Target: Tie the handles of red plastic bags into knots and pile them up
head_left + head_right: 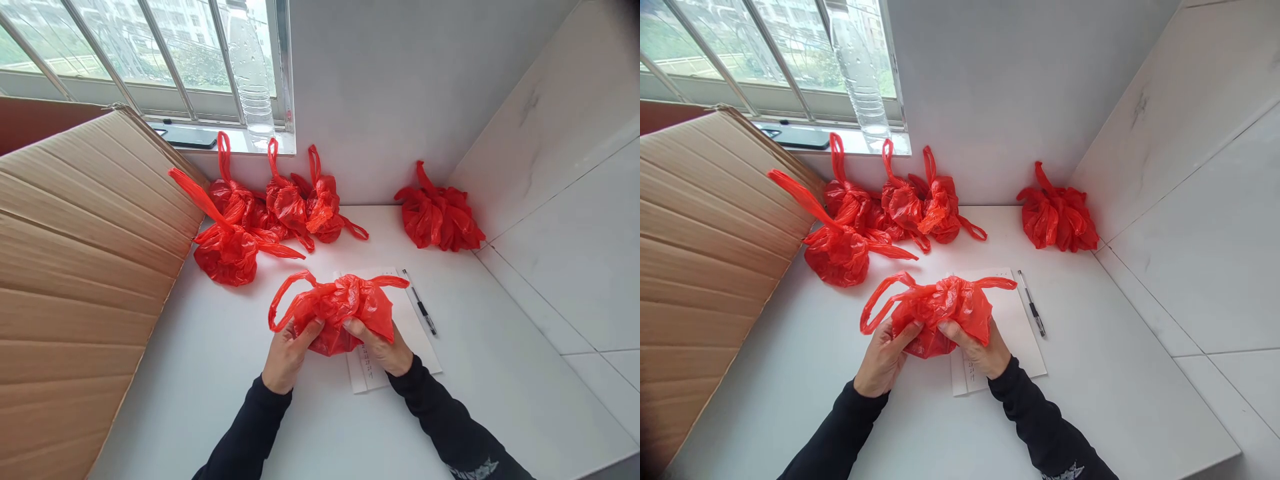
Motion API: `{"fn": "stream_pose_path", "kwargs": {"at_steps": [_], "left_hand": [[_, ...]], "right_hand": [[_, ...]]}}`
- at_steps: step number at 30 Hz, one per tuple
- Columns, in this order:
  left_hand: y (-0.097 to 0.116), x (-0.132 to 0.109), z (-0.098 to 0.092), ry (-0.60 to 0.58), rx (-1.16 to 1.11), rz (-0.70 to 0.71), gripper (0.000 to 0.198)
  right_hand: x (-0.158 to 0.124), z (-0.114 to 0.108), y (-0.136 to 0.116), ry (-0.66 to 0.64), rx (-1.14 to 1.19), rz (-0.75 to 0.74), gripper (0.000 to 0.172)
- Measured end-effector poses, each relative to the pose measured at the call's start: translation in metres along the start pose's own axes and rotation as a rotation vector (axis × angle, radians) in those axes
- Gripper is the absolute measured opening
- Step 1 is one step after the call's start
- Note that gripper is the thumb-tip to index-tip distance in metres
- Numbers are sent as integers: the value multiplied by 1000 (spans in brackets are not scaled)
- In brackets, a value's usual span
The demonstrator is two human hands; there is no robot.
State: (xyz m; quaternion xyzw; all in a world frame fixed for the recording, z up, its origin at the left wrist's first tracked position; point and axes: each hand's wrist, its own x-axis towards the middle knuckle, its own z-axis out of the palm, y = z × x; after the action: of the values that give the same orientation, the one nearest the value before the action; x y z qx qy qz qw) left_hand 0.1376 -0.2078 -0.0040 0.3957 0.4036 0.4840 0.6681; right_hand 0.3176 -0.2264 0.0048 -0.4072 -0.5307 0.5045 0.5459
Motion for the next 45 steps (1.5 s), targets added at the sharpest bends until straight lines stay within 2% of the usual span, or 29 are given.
{"fn": "stream_pose_path", "kwargs": {"at_steps": [9,14,17,21,26,28,32,34,37,41,45], "left_hand": [[2,0,0,-50,69,42,33],[0,0,-2,-2,90,27,35],[1,-1,-2,-31,151,58,35],[4,-2,-2,-92,221,78,34],[1,-3,-5,-108,261,71,7],[0,-3,-5,-101,259,78,3],[2,-2,-1,-107,223,68,16],[3,-1,0,-111,190,64,26],[2,-1,-1,-84,149,61,37],[0,0,-4,-36,124,53,40],[-2,0,-2,18,102,59,38]], "right_hand": [[1,-3,5,59,-41,-66,21],[0,-1,1,-9,-35,-35,23],[0,0,0,-13,-19,-21,27],[1,0,2,58,-19,-38,26],[0,0,6,131,-12,-18,28],[-1,0,7,132,-24,-13,28],[-1,0,8,144,-37,-27,30],[0,-1,6,127,-37,-30,30],[1,1,-1,32,-39,-19,28],[3,3,-8,-75,-57,-23,26],[3,1,-4,-113,-109,-22,30]]}}
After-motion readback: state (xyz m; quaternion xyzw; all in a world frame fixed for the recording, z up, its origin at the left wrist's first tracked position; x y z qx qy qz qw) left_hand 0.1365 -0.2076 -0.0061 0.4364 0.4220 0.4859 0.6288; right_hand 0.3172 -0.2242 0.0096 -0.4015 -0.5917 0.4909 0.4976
